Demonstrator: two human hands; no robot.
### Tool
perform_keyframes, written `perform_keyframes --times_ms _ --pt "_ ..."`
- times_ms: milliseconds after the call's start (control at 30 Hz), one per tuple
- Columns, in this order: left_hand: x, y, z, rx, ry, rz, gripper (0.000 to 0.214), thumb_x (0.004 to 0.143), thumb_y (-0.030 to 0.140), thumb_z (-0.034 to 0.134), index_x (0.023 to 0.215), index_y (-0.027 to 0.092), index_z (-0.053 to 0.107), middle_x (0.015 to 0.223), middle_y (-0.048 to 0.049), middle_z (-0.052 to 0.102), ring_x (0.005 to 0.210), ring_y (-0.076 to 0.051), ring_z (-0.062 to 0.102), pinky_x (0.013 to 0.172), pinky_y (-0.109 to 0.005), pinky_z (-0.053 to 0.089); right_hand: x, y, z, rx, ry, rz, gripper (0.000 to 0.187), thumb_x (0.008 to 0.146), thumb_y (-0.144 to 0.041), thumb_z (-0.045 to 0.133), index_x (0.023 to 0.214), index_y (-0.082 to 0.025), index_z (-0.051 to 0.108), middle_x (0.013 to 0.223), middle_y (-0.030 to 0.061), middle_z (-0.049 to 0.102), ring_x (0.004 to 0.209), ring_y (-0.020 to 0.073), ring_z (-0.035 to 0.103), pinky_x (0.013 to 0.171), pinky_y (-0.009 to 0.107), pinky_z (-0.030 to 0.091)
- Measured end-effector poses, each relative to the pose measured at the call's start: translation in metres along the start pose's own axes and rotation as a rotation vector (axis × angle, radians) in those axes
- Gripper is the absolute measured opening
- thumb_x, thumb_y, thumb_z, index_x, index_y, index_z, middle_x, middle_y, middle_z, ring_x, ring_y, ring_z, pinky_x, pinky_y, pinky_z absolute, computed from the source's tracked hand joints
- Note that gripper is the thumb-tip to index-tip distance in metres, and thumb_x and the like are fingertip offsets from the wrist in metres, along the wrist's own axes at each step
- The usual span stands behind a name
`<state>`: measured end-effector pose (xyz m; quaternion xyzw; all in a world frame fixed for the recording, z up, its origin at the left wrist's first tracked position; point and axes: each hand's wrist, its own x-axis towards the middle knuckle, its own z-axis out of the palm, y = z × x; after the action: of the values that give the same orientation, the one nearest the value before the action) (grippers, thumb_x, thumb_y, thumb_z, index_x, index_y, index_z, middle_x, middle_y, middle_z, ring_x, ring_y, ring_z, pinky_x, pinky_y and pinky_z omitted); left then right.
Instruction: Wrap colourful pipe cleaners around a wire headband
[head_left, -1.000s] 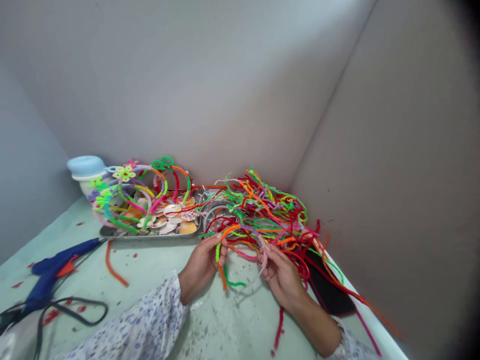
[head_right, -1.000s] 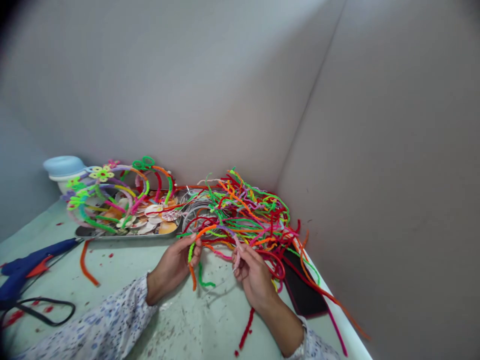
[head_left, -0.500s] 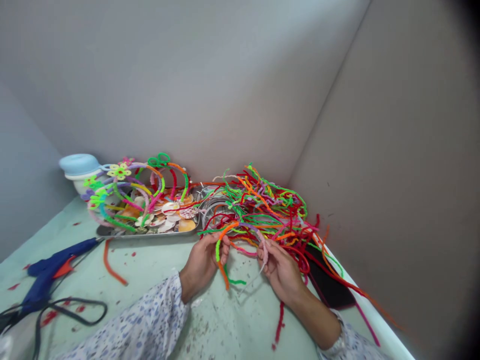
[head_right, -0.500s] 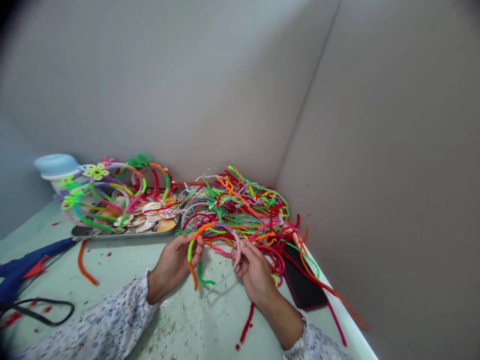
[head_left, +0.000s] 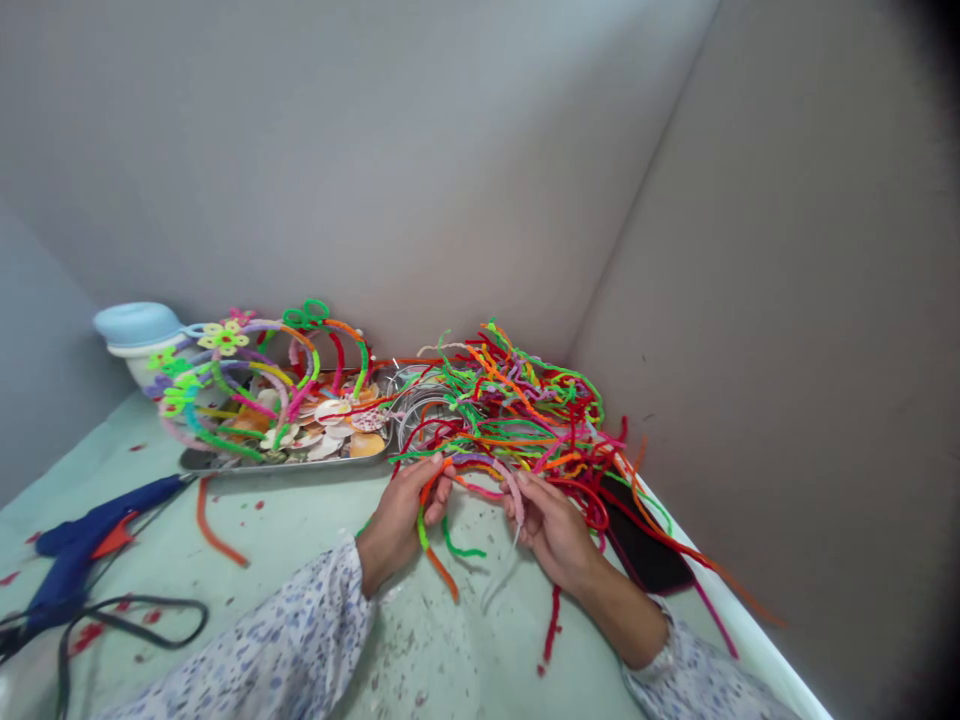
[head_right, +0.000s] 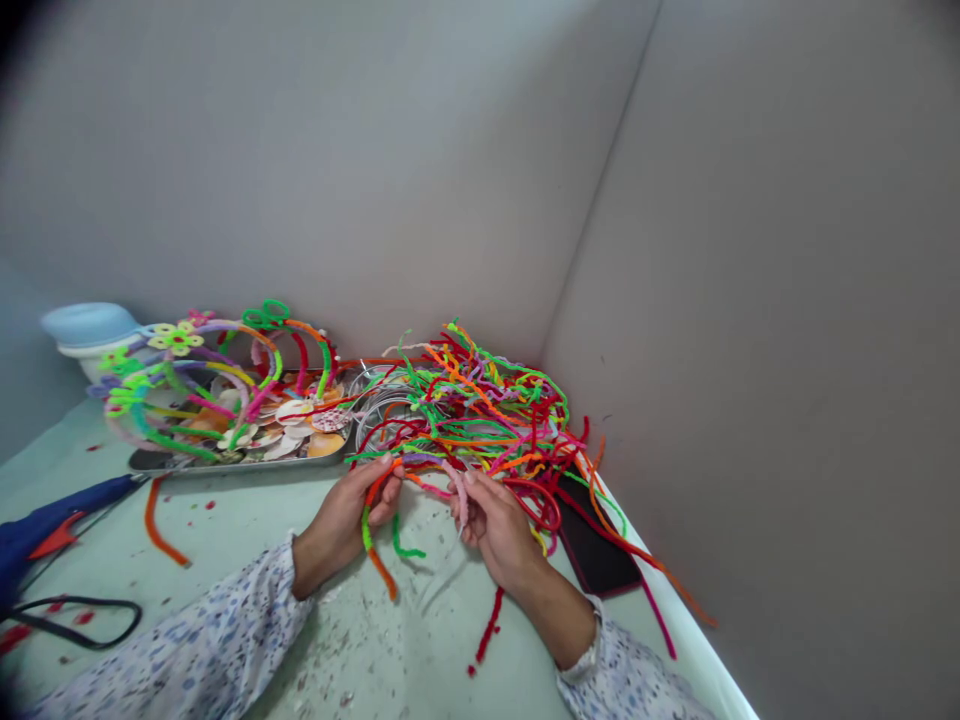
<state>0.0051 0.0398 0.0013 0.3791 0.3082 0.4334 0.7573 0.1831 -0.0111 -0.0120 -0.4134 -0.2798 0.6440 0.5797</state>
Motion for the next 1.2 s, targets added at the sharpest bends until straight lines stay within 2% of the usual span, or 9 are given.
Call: perform_keyframes --times_ms 100,233,367,567,733,800,933,1100,1200 --pt "0.000 0.001 0.000 -0.006 0.024 -0.001 0.020 0.081 0.030 0.052 0.072 0.012 0.057 0.053 0.0039 0.049 0.035 -0.002 0.035 0.036 -0.016 0.025 -0.001 0.000 0.001 -0.055 -0.023 -0.008 0.025 0.076 -0.041 0.062 0.077 -0.016 0.061 0.061 -0.0007 0.058 0.043 0.0055 0.044 0.038 0.015 0.032" --pt "-0.001 0.004 0.001 -0.015 -0.013 -0.054 0.021 0.080 0.029 0.050 0.068 0.013 0.055 0.053 0.0018 0.051 0.037 -0.005 0.041 0.038 -0.018 0.029 -0.001 -0.001 0.000 -0.102 -0.064 -0.016 0.022 0.078 -0.037 0.061 0.073 -0.015 0.060 0.054 -0.0039 0.050 0.041 0.0045 0.038 0.038 0.015 0.027" --pt "-0.001 0.004 0.001 0.093 -0.042 -0.098 0.028 0.081 0.034 0.050 0.064 0.012 0.055 0.048 0.0022 0.049 0.032 -0.004 0.036 0.036 -0.018 0.025 -0.002 -0.001 0.000 -0.146 -0.102 -0.011 0.021 0.078 -0.035 0.059 0.070 -0.016 0.059 0.054 -0.0039 0.048 0.044 0.0056 0.036 0.039 0.017 0.024" --pt "0.000 0.004 -0.001 0.173 -0.122 -0.129 0.023 0.078 0.030 0.050 0.064 0.013 0.057 0.050 0.0015 0.050 0.033 -0.004 0.036 0.034 -0.017 0.022 -0.004 0.000 0.006 -0.360 -0.080 -0.114 0.025 0.083 -0.041 0.053 0.084 -0.017 0.059 0.052 -0.0049 0.049 0.040 0.0063 0.032 0.039 0.020 0.020" --pt "-0.003 0.006 0.002 0.288 -0.188 -0.169 0.027 0.077 0.034 0.054 0.061 0.013 0.059 0.046 0.0017 0.047 0.036 -0.005 0.036 0.034 -0.018 0.021 -0.007 -0.001 0.008 -0.458 -0.119 -0.125 0.022 0.082 -0.038 0.055 0.076 -0.017 0.059 0.050 -0.0052 0.049 0.042 0.0068 0.034 0.042 0.020 0.023" --pt "-0.004 0.006 0.004 0.329 -0.202 -0.162 0.024 0.076 0.033 0.056 0.063 0.013 0.060 0.047 0.0018 0.048 0.038 -0.006 0.037 0.035 -0.018 0.020 -0.008 0.001 0.009 -0.452 -0.130 -0.133 0.022 0.082 -0.039 0.055 0.079 -0.018 0.061 0.051 -0.0049 0.050 0.042 0.0074 0.036 0.043 0.021 0.024" --pt "-0.005 0.004 0.006 0.358 -0.189 -0.134 0.019 0.074 0.027 0.055 0.061 0.013 0.060 0.050 0.0018 0.048 0.041 -0.007 0.038 0.038 -0.019 0.020 -0.007 0.006 0.010 -0.468 -0.116 -0.192 0.022 0.079 -0.036 0.060 0.095 -0.021 0.064 0.062 -0.0024 0.059 0.048 0.0100 0.045 0.045 0.021 0.031" --pt "-0.005 0.001 0.009 0.407 -0.175 -0.058 0.019 0.072 0.022 0.051 0.055 0.015 0.055 0.049 0.0031 0.045 0.044 -0.008 0.037 0.040 -0.021 0.021 -0.005 0.010 0.010 -0.570 -0.079 -0.303 0.015 0.077 -0.028 0.060 0.087 -0.021 0.068 0.062 -0.0014 0.061 0.058 0.0131 0.054 0.058 0.025 0.041" --pt "-0.004 0.001 0.007 0.422 -0.172 -0.054 0.019 0.072 0.021 0.050 0.054 0.015 0.053 0.049 0.0033 0.044 0.044 -0.008 0.036 0.039 -0.021 0.019 -0.005 0.008 0.009 -0.584 -0.092 -0.279 0.017 0.079 -0.029 0.058 0.091 -0.021 0.067 0.062 -0.0013 0.061 0.055 0.0113 0.052 0.053 0.023 0.040"
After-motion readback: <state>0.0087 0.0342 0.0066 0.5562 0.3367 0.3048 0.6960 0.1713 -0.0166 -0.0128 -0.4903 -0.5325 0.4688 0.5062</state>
